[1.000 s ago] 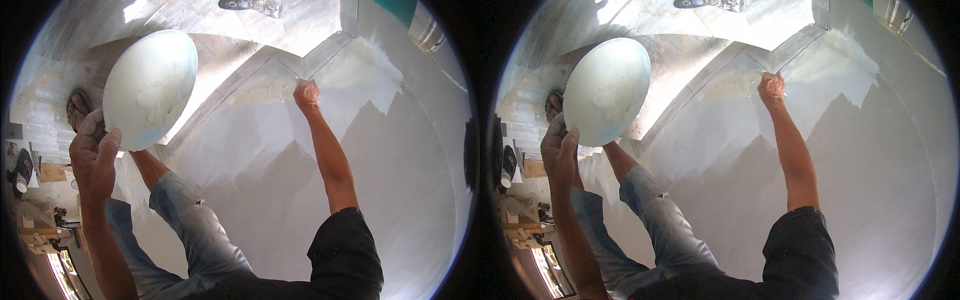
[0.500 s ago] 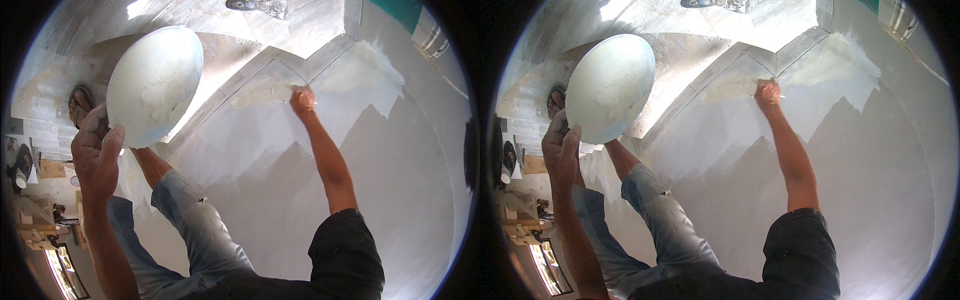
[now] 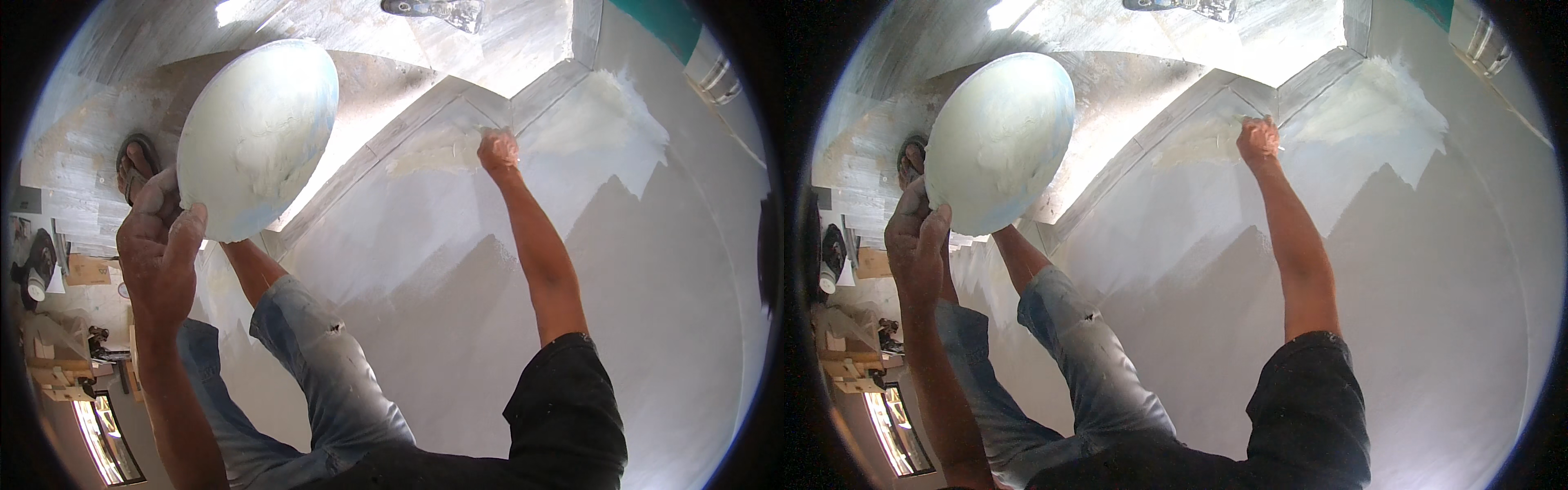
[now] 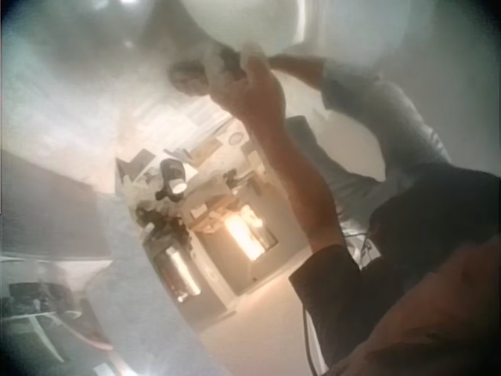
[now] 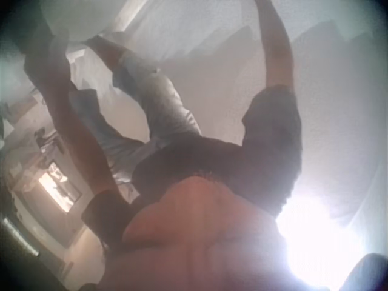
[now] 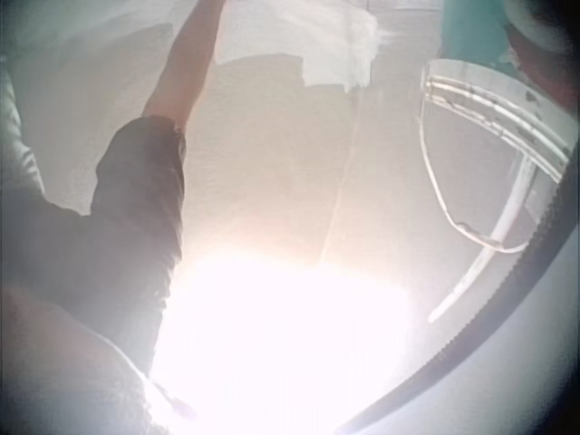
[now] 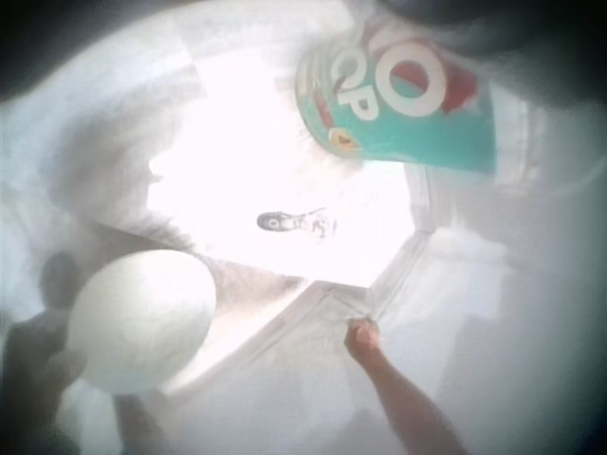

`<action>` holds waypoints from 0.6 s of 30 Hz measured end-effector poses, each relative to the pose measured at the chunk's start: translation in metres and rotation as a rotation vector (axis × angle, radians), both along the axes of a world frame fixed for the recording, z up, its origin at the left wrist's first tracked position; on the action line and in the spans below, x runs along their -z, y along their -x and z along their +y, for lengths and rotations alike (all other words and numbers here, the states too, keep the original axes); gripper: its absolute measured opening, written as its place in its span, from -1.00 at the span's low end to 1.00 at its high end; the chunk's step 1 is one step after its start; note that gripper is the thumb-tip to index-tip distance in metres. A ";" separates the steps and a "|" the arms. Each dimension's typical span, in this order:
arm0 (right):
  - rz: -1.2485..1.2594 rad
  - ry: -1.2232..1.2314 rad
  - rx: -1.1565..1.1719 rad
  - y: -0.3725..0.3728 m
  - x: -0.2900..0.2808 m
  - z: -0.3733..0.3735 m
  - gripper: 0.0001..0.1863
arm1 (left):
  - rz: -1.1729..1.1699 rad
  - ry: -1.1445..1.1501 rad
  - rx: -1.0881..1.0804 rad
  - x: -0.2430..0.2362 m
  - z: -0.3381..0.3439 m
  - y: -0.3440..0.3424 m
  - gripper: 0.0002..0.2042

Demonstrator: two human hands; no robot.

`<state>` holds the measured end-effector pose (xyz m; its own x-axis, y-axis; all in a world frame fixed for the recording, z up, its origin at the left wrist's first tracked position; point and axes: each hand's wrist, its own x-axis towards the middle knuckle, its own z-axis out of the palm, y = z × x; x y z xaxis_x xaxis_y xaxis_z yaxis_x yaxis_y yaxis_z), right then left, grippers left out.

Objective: The person applies plaster to the corner of a wall using a putty knife and a hawk while kneeling on the floor.

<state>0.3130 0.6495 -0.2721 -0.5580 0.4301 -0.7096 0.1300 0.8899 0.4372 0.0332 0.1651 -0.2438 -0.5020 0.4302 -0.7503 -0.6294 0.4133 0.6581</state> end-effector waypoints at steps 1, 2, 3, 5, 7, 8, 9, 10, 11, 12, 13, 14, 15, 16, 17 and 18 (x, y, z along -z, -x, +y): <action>-0.059 -0.012 0.012 -0.005 0.006 -0.002 -0.82 | -0.002 -0.004 -0.012 0.000 0.001 0.000 -0.61; -0.041 0.035 -0.010 -0.014 0.012 -0.010 -0.82 | -0.004 -0.009 -0.024 0.000 0.003 -0.001 -0.61; -0.024 0.084 -0.029 -0.025 0.019 -0.024 -0.81 | -0.008 -0.010 -0.034 -0.001 0.003 -0.001 -0.61; -0.082 0.113 -0.018 -0.060 0.031 -0.055 -0.80 | -0.027 -0.023 -0.038 0.001 0.002 -0.001 -0.61; -0.189 0.210 0.027 -0.078 0.036 -0.097 -0.79 | -0.034 -0.019 -0.052 0.000 -0.001 0.001 -0.61; -0.325 0.267 0.100 -0.057 0.029 -0.124 -0.80 | -0.034 -0.010 -0.062 -0.001 -0.003 0.001 -0.62; -0.274 0.307 0.096 -0.060 0.017 -0.135 -0.80 | -0.035 -0.020 -0.072 -0.001 0.000 0.002 -0.62; -0.222 0.352 0.130 -0.053 0.004 -0.145 -0.80 | -0.027 -0.025 -0.074 -0.001 -0.001 0.003 -0.62; -0.170 0.400 0.163 -0.037 -0.013 -0.153 -0.79 | -0.018 -0.028 -0.077 -0.003 -0.003 0.003 -0.62; -0.120 0.442 0.198 -0.030 -0.024 -0.156 -0.78 | -0.012 -0.036 -0.078 -0.002 -0.002 0.003 -0.62; -0.086 0.441 0.164 -0.039 -0.029 -0.152 -0.76 | -0.010 -0.030 -0.068 -0.003 0.000 0.004 -0.62; -0.093 0.430 0.093 -0.044 -0.030 -0.147 -0.74 | -0.007 -0.024 -0.058 -0.004 0.002 0.007 -0.62; -0.102 0.416 0.023 -0.048 -0.032 -0.142 -0.71 | -0.007 -0.018 -0.047 -0.006 0.003 0.008 -0.62; -0.111 0.403 -0.047 -0.053 -0.033 -0.138 -0.69 | -0.012 -0.015 -0.045 -0.007 0.003 0.006 -0.62; -0.086 0.389 -0.056 -0.059 -0.033 -0.136 -0.68 | -0.016 -0.011 -0.043 -0.008 0.003 0.004 -0.62; -0.055 0.378 -0.066 -0.060 -0.029 -0.134 -0.67 | -0.016 -0.004 -0.041 -0.008 0.003 0.004 -0.62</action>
